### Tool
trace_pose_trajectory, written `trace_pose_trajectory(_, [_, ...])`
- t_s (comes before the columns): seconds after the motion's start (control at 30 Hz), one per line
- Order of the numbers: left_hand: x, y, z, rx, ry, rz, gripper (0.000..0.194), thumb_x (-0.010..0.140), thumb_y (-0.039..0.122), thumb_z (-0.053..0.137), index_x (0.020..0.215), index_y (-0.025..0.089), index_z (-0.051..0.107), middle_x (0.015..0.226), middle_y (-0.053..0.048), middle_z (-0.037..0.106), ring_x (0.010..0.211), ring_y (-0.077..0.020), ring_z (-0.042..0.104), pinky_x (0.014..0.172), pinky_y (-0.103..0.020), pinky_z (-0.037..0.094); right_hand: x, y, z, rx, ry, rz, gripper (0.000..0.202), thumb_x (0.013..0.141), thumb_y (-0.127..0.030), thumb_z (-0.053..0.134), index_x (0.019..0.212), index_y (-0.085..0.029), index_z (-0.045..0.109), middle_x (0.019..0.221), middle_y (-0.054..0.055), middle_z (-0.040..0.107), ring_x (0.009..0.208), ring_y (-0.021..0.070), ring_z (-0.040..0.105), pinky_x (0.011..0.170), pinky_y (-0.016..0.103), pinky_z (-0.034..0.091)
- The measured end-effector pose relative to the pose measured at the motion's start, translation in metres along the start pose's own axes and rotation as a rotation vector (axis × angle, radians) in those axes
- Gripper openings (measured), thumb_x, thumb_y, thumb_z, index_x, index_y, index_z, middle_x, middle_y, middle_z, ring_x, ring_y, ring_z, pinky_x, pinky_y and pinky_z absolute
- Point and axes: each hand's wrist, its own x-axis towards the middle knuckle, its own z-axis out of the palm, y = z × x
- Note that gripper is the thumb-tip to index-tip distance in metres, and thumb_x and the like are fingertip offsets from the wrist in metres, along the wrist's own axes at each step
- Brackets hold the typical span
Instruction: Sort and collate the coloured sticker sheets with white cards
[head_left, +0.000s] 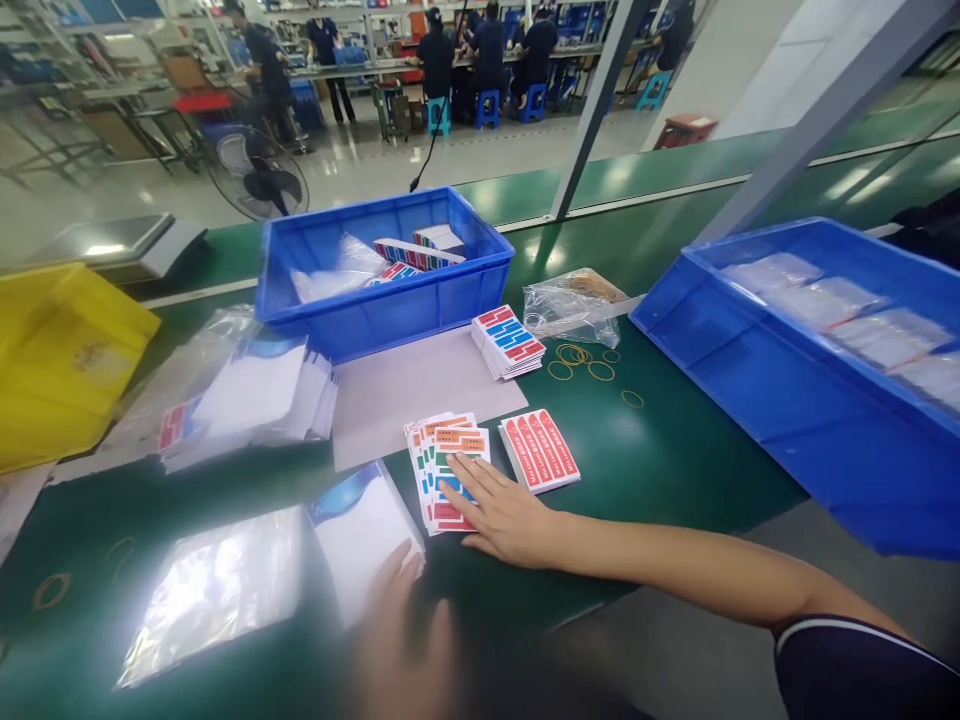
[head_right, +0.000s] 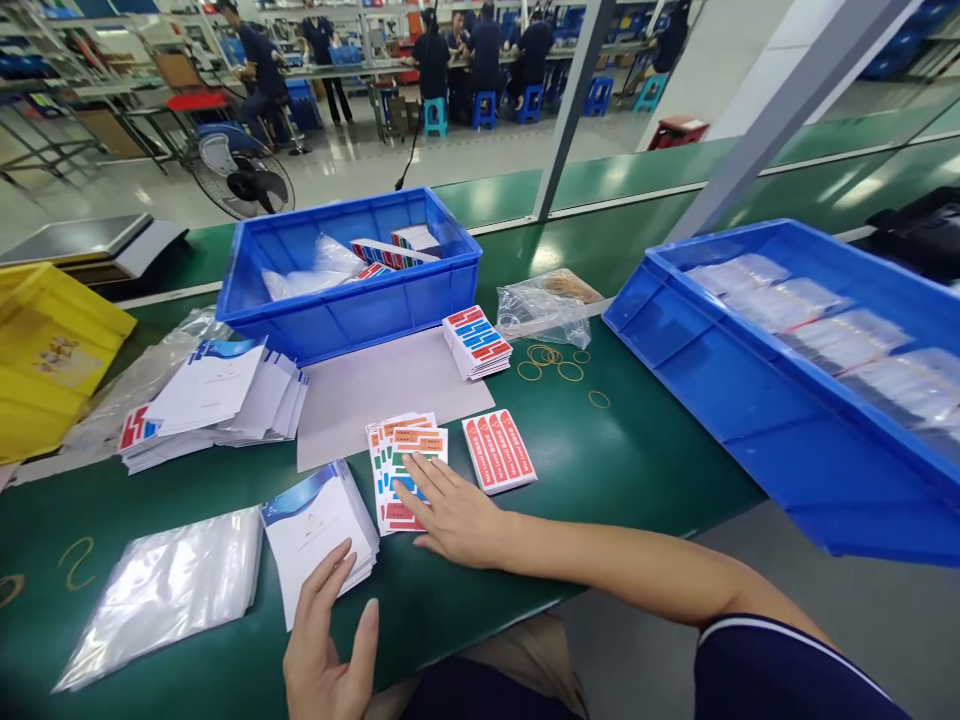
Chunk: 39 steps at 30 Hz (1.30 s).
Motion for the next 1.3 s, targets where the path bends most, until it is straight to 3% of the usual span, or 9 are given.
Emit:
trace_pose_trajectory(0.17, [-0.002,-0.019,-0.024,-0.002,0.034,-0.177,0.037,0.086,0.024,0.057,0.123,0.020,0.054,0.125,-0.011,0.059,0.115,-0.0253,0.055,0.099,-0.043,0.045,0.005,0.018,-0.032,0.015,-0.065,-0.215,0.049,0.099,-0.025,0.039,0.144,-0.007,0.037,0.152,0.023,0.028,0.142,0.0325,0.022,0.114,0.048,0.030])
trace_pose_trajectory(0.3, [0.000,-0.039,-0.037,0.010,0.129,-0.247,0.037,0.087,0.026,0.056,0.123,0.021,0.055,0.126,-0.011,0.059,0.116,-0.0255,0.055,0.101,-0.044,0.044,0.013,0.029,-0.064,0.002,0.094,-0.363,0.046,0.097,-0.012,0.032,0.143,-0.012,0.040,0.149,0.015,0.037,0.142,0.0246,0.024,0.116,0.044,0.029])
trace_pose_trajectory(0.37, [0.001,-0.044,-0.041,0.020,0.170,-0.268,0.036,0.087,0.027,0.055,0.123,0.022,0.055,0.125,-0.010,0.059,0.117,-0.0254,0.055,0.101,-0.045,0.044,0.018,0.033,-0.064,0.003,0.140,-0.421,0.049,0.096,-0.009,0.032,0.144,-0.014,0.038,0.150,0.014,0.036,0.143,0.0221,0.023,0.116,0.043,0.028])
trace_pose_trajectory(0.47, [0.002,-0.044,-0.044,0.025,0.189,-0.301,0.035,0.087,0.029,0.055,0.122,0.022,0.056,0.125,-0.010,0.060,0.116,-0.0256,0.056,0.101,-0.046,0.045,0.020,0.038,-0.048,0.026,0.027,-0.433,0.047,0.097,-0.018,0.040,0.144,-0.015,0.039,0.151,0.016,0.033,0.142,0.0254,0.026,0.115,0.044,0.030])
trace_pose_trajectory(0.6, [0.003,-0.042,-0.044,0.017,0.183,-0.315,0.032,0.087,0.028,0.055,0.118,0.022,0.059,0.123,-0.010,0.062,0.115,-0.0257,0.057,0.100,-0.045,0.045,0.014,0.036,-0.031,0.105,-0.058,-0.364,0.060,0.094,-0.046,0.051,0.143,-0.012,0.041,0.151,0.020,0.032,0.141,0.0323,0.027,0.113,0.051,0.029])
trace_pose_trajectory(0.8, [0.011,-0.045,-0.042,0.033,0.173,-0.250,0.028,0.087,0.027,0.056,0.111,0.017,0.062,0.117,-0.013,0.064,0.110,-0.0254,0.059,0.096,-0.042,0.045,0.047,0.027,-0.058,0.092,0.172,-0.150,0.035,0.097,-0.025,0.045,0.129,-0.014,0.055,0.137,0.013,0.053,0.131,0.0254,0.044,0.107,0.046,0.038])
trace_pose_trajectory(0.93, [0.013,-0.045,-0.042,0.046,0.158,-0.231,0.027,0.087,0.027,0.056,0.111,0.018,0.062,0.118,-0.012,0.064,0.110,-0.0263,0.059,0.098,-0.046,0.045,0.106,0.034,-0.073,0.033,-0.018,0.047,0.029,0.095,-0.027,0.049,0.119,-0.015,0.062,0.129,0.011,0.060,0.122,0.0264,0.052,0.101,0.041,0.041])
trace_pose_trajectory(1.1, [0.002,-0.053,-0.047,0.060,0.163,-0.413,0.029,0.087,0.034,0.054,0.114,0.024,0.061,0.123,-0.009,0.063,0.114,-0.0293,0.058,0.097,-0.052,0.046,0.155,0.046,-0.071,0.036,-0.184,0.145,0.019,0.086,-0.018,0.054,0.084,-0.015,0.073,0.087,0.014,0.073,0.084,0.0275,0.069,0.074,0.034,0.048])
trace_pose_trajectory(1.3, [-0.003,-0.064,-0.053,0.011,0.220,-0.594,0.031,0.085,0.041,0.055,0.109,0.025,0.065,0.120,-0.008,0.065,0.114,-0.0312,0.058,0.103,-0.052,0.044,0.164,0.054,-0.067,0.073,-0.058,0.221,0.020,0.089,-0.019,0.051,0.084,-0.015,0.070,0.086,0.011,0.073,0.077,0.0237,0.068,0.067,0.029,0.046])
